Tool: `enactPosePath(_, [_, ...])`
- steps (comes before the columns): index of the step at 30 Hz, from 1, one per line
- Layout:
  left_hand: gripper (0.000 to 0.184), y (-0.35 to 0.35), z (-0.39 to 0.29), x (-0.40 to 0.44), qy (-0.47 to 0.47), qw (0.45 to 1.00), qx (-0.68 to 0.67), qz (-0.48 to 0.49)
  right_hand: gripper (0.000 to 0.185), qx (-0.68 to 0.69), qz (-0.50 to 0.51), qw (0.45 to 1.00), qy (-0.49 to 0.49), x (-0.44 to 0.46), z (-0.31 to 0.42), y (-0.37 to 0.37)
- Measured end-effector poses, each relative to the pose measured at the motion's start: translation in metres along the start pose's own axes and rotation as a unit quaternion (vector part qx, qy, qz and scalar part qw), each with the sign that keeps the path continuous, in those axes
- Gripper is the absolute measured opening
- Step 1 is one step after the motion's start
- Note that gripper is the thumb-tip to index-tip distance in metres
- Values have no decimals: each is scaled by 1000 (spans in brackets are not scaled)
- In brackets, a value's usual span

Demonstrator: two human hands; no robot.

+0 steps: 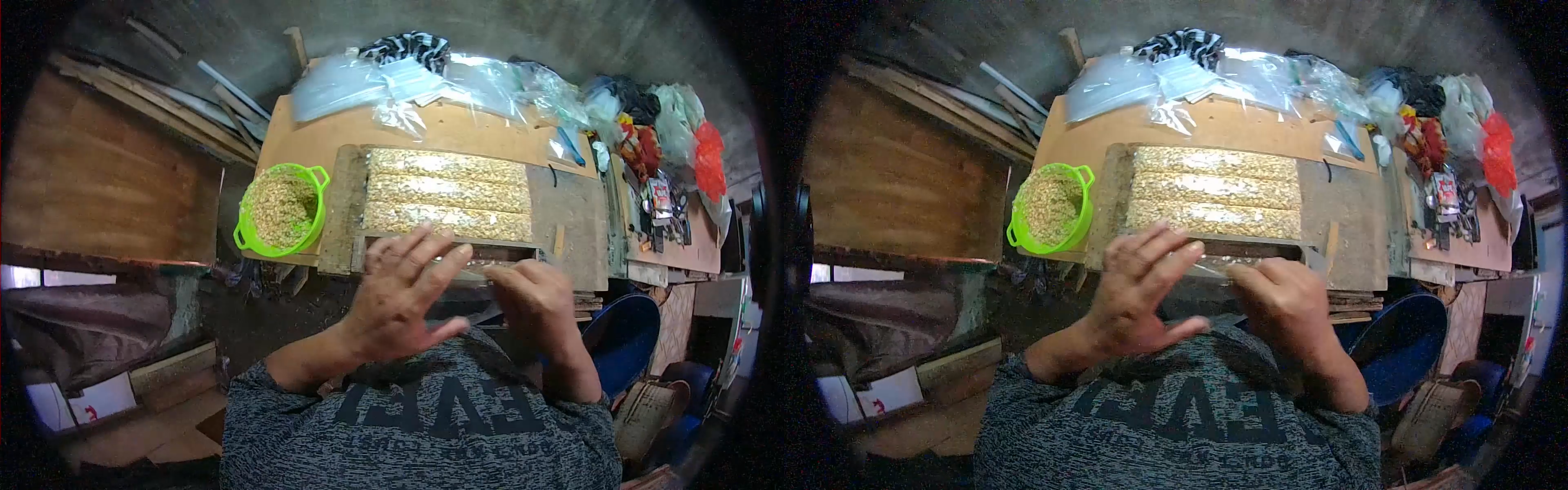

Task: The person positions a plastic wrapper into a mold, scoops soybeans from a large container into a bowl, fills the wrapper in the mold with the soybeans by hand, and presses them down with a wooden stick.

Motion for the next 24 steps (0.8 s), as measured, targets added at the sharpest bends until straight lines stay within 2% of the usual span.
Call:
enactPosePath(1, [59, 12, -3, 2, 12, 1000, 21, -12, 19, 7, 13, 1000, -12, 2, 6, 2])
enactPosePath(2, [59, 20, 2, -2, 20, 1000, 21, -10, 19, 4, 7, 1000, -8, 2, 7, 0])
enactPosePath(4, [47, 32, 14, -11, 34, 999, 14, 17, 18, 63, -5, 998, -15, -1, 10, -3])
enactPosePath(5, [38, 27, 16, -15, 31, 999, -26, -4, 19, 77, 13, 997, -14, -7, 8, -2])
enactPosePath(6, [38, 26, 10, -12, 37, 999, -28, 0, 19, 75, 10, 997, -8, -12, 6, -3])
enactPosePath(8, [33, 14, 0, -9, 13, 998, -1, -55, 20, 61, 52, 997, 6, -21, 4, 4])
enactPosePath(10, [30, 26, 3, -14, 17, 999, -30, -32, 20, 100, 84, 991, -6, -23, 12, 13])
enactPosePath(12, [28, 54, 21, -25, -42, 983, -107, 141, 21, 136, 108, 985, -24, -22, 15, 15])
enactPosePath(14, [25, 45, 30, -29, -50, 976, -140, 157, 19, 164, 155, 974, 11, -24, 5, 15])
enactPosePath(16, [29, 31, 54, -41, -122, 975, -147, 116, 18, 136, 171, 975, 28, -33, -12, 17])
enactPosePath(17, [33, 26, 65, -45, -149, 976, -108, 115, 16, 107, 187, 975, 43, -36, -20, 22])
enactPosePath(18, [33, 25, 61, -41, -149, 976, -107, 114, 16, 107, 187, 976, 42, -35, -22, 24])
enactPosePath(20, [40, 8, 44, -26, -123, 992, -21, 13, 14, 35, 159, 986, 47, -33, -28, 25])
enactPosePath(24, [41, 32, 33, -22, -72, 997, -2, -1, 14, 90, 142, 985, -21, -14, -1, 28])
Point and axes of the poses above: each hand's wrist, its own x-axis towards the middle knuckle, its own y-axis out of the palm, z = x × y, the point moved 8 cm from there along x, towards the middle knuckle, and after that the axes turned 5 degrees about -x, right-handed, at the moved point
